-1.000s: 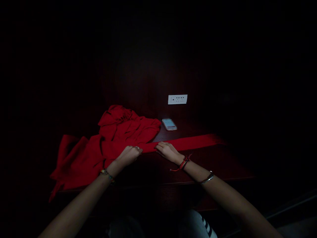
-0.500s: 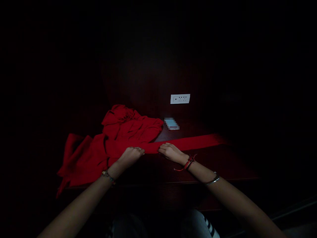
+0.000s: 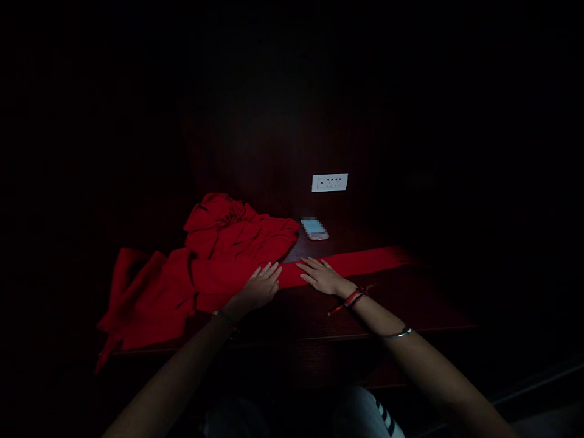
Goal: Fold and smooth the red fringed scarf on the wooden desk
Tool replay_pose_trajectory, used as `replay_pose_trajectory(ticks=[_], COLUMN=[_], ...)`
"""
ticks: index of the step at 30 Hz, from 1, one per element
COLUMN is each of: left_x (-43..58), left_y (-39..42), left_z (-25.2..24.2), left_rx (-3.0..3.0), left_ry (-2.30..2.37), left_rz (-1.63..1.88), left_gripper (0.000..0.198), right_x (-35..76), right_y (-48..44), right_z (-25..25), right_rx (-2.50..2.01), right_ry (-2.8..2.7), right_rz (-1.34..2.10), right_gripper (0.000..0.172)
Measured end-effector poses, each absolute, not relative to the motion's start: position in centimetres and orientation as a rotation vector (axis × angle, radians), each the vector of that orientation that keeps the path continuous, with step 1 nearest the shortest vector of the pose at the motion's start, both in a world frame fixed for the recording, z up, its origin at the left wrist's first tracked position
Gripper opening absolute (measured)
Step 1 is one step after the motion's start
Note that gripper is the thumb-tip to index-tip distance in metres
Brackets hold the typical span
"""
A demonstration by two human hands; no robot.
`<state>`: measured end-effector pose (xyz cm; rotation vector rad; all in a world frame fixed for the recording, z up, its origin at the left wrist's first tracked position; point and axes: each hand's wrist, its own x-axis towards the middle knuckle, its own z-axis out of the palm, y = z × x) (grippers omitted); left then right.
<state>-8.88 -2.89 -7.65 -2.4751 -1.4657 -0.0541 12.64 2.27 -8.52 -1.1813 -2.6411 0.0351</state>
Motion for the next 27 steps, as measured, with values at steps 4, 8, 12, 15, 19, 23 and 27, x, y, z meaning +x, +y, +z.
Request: replay_pose_trajectory(ticks=[4,8,12,15,19,23,27], left_x=[-9.4,-9.4,-9.3,-9.3,-9.3,-9.5,-9.8], left_y=[-2.8,-2.6,-2.6,-2.7,-2.6,-2.2,-1.9], left_z=[-7.9,-8.0,-7.9,-7.8,-7.9,-8.7,-9.3], left_rx=[-2.449,-2.45,-2.457,-2.445,-2.432,-2.406,-2.376], left_ry=[-1.416,-1.425,-1.441,-1.457,-1.462,-1.456,-1.433], left_rz=[-0.04,-0.007,0.002,-0.018,-0.033,-0.066,-0.149], left_gripper=[0.045,0.046,0.046,0.046,0.046,0.046,0.045], right_x=[13.0,11.5,9.1,9.5,14.6,22.3,29.0], right_y=[2.5,2.1,1.5,1.9,3.5,5.5,7.5], right_z=[-8.6,-7.8,-7.7,-8.1,-8.7,-9.3,-9.9], right_rx=[-1.294,-1.235,-1.119,-1.219,-1.49,-1.796,-2.03], right_ry=[-2.714,-2.693,-2.773,-2.786,-2.696,-2.564,-2.42], right_rz=[0.16,0.136,0.214,0.264,0.244,0.228,0.194], right_gripper=[0.054,0.054,0.055,0.059,0.061,0.06,0.057])
